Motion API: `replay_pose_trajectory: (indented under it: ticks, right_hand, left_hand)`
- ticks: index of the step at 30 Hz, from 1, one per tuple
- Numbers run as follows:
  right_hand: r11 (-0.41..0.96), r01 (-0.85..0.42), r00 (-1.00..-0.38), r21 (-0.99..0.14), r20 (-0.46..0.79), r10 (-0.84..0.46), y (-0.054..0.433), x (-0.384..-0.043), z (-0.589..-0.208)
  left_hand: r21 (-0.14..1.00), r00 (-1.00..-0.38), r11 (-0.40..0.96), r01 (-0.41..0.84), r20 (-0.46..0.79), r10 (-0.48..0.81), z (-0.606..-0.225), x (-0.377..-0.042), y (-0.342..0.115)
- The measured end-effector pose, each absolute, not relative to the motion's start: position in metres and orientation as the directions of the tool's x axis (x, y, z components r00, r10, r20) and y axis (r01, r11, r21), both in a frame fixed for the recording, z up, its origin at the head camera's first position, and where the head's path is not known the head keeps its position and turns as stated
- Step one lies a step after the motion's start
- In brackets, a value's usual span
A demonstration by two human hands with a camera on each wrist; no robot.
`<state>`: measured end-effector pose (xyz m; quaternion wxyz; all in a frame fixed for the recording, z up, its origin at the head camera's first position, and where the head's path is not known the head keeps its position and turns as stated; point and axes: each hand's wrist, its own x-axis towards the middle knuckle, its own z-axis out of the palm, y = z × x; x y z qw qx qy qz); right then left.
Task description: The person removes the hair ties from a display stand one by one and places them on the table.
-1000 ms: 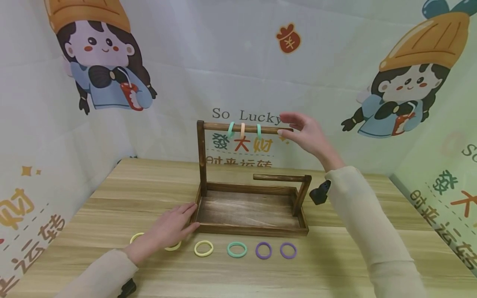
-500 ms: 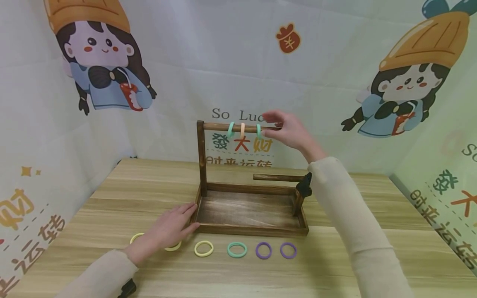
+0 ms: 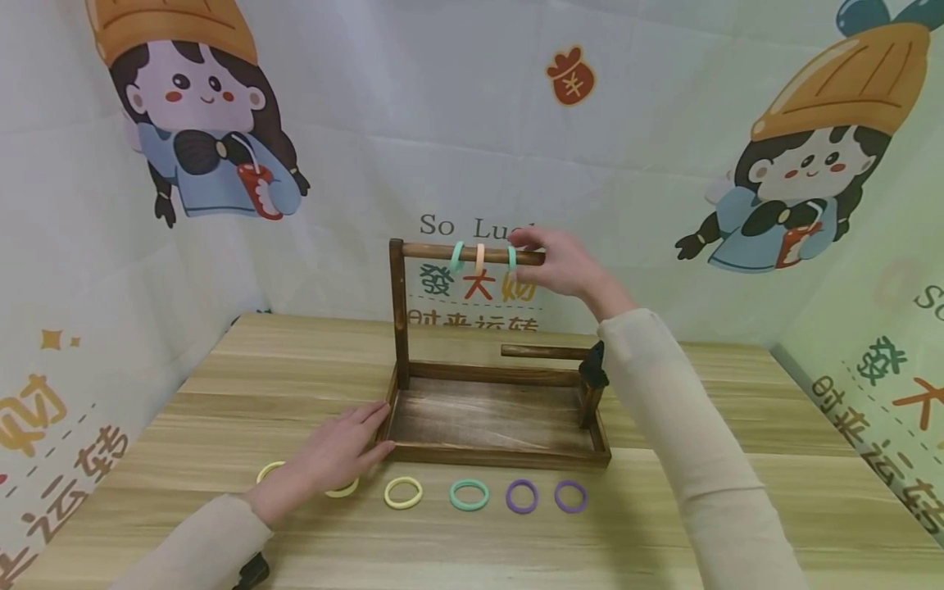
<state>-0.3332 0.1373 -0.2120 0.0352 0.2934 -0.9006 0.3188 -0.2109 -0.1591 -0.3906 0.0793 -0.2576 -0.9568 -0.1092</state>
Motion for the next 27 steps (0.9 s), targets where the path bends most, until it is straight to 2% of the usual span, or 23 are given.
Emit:
replay_pose_trajectory:
  ticks: [15, 27]
  right_hand:
    - [0.671, -0.561, -0.824, -0.485, 0.247, -0.51, 0.1316, -0.3347, -0.2154]
    - [0.658, -0.584, -0.812, -0.476, 0.333, -0.48, 0.1381, -0.3348, -0.221]
  left_hand:
    - [0.151, -0.845, 0.839, 0.522, 0.227, 0.485, -0.3922, -0.2118, -0.1594]
    - [0.152, -0.842, 0.837, 0.526, 0.229, 0.488, -0.3934, -0.213, -0.16]
